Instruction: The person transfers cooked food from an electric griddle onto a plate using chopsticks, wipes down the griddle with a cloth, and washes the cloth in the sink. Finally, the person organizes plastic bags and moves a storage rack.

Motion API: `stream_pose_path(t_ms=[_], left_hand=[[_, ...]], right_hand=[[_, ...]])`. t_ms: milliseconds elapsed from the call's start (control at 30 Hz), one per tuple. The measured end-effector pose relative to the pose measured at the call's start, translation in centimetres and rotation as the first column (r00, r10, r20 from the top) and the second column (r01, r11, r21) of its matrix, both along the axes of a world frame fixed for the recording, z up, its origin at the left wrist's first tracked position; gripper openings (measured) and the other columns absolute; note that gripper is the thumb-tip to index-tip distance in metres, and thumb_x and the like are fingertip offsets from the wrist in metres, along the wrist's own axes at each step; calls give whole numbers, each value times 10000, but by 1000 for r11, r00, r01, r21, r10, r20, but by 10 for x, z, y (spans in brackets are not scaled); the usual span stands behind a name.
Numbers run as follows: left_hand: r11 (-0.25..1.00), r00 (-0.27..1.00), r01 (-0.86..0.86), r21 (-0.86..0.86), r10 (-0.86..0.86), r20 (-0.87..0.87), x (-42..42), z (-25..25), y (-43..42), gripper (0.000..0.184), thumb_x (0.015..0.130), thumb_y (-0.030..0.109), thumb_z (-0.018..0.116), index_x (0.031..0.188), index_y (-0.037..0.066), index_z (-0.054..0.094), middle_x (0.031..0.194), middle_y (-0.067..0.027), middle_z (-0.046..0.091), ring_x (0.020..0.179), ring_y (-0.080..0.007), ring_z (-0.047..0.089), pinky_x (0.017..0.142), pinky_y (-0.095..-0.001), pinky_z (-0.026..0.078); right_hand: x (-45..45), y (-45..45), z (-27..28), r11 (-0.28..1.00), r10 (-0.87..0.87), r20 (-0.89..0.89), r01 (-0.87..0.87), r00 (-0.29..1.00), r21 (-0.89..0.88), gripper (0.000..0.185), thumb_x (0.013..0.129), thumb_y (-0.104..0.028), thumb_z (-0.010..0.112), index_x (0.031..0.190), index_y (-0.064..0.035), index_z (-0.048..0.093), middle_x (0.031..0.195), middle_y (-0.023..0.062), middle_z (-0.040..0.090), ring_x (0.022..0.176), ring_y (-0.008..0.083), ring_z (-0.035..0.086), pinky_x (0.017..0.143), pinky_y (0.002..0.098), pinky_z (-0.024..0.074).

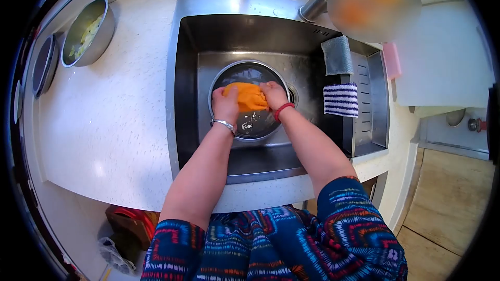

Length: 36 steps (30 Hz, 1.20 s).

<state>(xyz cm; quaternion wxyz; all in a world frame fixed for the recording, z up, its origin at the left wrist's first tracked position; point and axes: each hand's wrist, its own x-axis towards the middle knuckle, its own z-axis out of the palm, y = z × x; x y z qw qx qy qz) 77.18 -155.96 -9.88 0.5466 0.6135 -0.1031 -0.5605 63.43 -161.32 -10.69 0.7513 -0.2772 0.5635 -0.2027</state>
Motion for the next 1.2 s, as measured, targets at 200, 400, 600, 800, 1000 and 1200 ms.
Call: stream_pose_path(t_ms=[200,400,600,800,1000,1200], left_hand=[[983,963,50,175,-94,252,2,-45,-1,496,739,326,540,1099,11,408,1134,-152,421,1014,-260,424,846,-315,344],[927,674,-15,-374,-267,-688,4,-19,9,278,798,390,420,783,132,523,802,-41,550,749,-182,532,643,-293,437],[952,683,-193,-237,-43,-729,-39,-82,-11,205,815,271,407,769,129,546,795,-57,557,720,-155,534,645,-292,435],[999,916,38,-34,-48,-399,-17,26,8,254,790,282,439,863,60,540,849,-86,568,768,-202,538,670,-321,423],[988,883,43,146,-106,457,-28,-2,-1,518,698,426,528,964,-16,489,977,-199,522,874,-304,527,762,-339,408],[954,988,-106,280,134,-81,-7,-43,-15,504,771,460,450,962,-6,487,961,-165,523,860,-276,526,749,-328,424]], right_hand=[[14,21,-12,624,9,-752,-592,659,-511,166,732,-153,524,874,-72,501,849,171,545,791,349,519,685,397,424],[68,54,124,365,174,-543,-566,821,-739,196,736,-237,525,788,-47,515,768,136,507,745,312,499,649,363,408],[76,48,70,-47,-118,-783,-791,611,-610,145,753,-137,427,719,-33,523,703,158,528,718,320,507,647,402,414],[35,12,22,426,-54,-632,-555,773,-715,314,849,-229,357,714,24,485,737,223,500,676,378,469,589,408,354],[-15,-17,-91,856,-16,-604,-302,797,-420,202,811,-178,424,839,9,493,820,146,550,753,274,526,682,338,414],[44,23,58,927,195,-75,-208,978,-311,33,731,-77,491,743,-46,493,702,31,473,629,140,478,573,251,392]])
